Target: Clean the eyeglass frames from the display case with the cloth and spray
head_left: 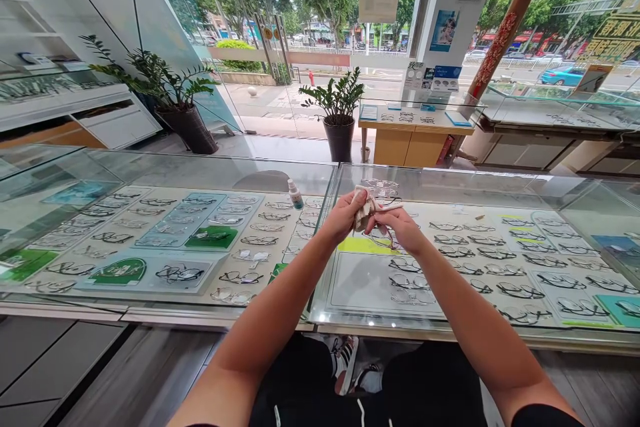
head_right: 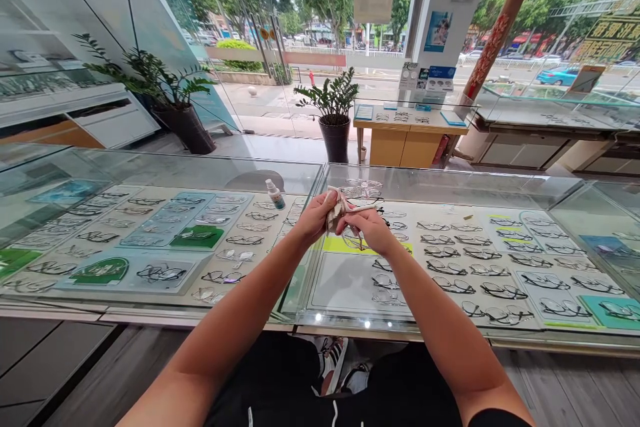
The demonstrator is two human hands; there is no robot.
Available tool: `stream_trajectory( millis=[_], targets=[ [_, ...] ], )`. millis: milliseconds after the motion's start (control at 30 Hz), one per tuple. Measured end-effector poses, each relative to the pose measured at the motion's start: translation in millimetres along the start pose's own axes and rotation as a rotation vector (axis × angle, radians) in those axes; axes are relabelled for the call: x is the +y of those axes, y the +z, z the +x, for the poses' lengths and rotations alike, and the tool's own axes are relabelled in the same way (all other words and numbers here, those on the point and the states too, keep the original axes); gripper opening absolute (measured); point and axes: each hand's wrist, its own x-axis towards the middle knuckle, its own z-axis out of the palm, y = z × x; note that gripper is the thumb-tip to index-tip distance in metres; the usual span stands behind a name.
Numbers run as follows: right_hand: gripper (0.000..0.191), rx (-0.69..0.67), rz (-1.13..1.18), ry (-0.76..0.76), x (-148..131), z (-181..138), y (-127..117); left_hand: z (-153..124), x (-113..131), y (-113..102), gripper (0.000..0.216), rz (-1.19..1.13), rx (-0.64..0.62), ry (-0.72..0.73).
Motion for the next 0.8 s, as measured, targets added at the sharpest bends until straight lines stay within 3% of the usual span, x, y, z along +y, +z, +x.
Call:
stream_trajectory(
  millis=[133,267,500,667,800],
  targets=[
    [0.037,0.002,0.048,-0.078,-4,0,-6,4,-3,-5,0.070,-0.078,0.114,-0.020],
    [0.037,0.129,0.061,-0.158,-4,1,-15,7,-5,-9,0.070,-0.100,0.192,-0.019],
    [0.035,0.318,0.093,-0.213,0,3,-19,7,-9,-5,0.075,-0.070,0.162,-0.059],
    [0.035,0.344,0.095,-0.251,2,5,-20,7,-11,-8,0.077,-0.070,0.191,-0.127],
    [0.033,0.312,0.104,-0.197,3,5,-20,2,-11,-4,0.081,-0.051,0.073,-0.207]
  ],
)
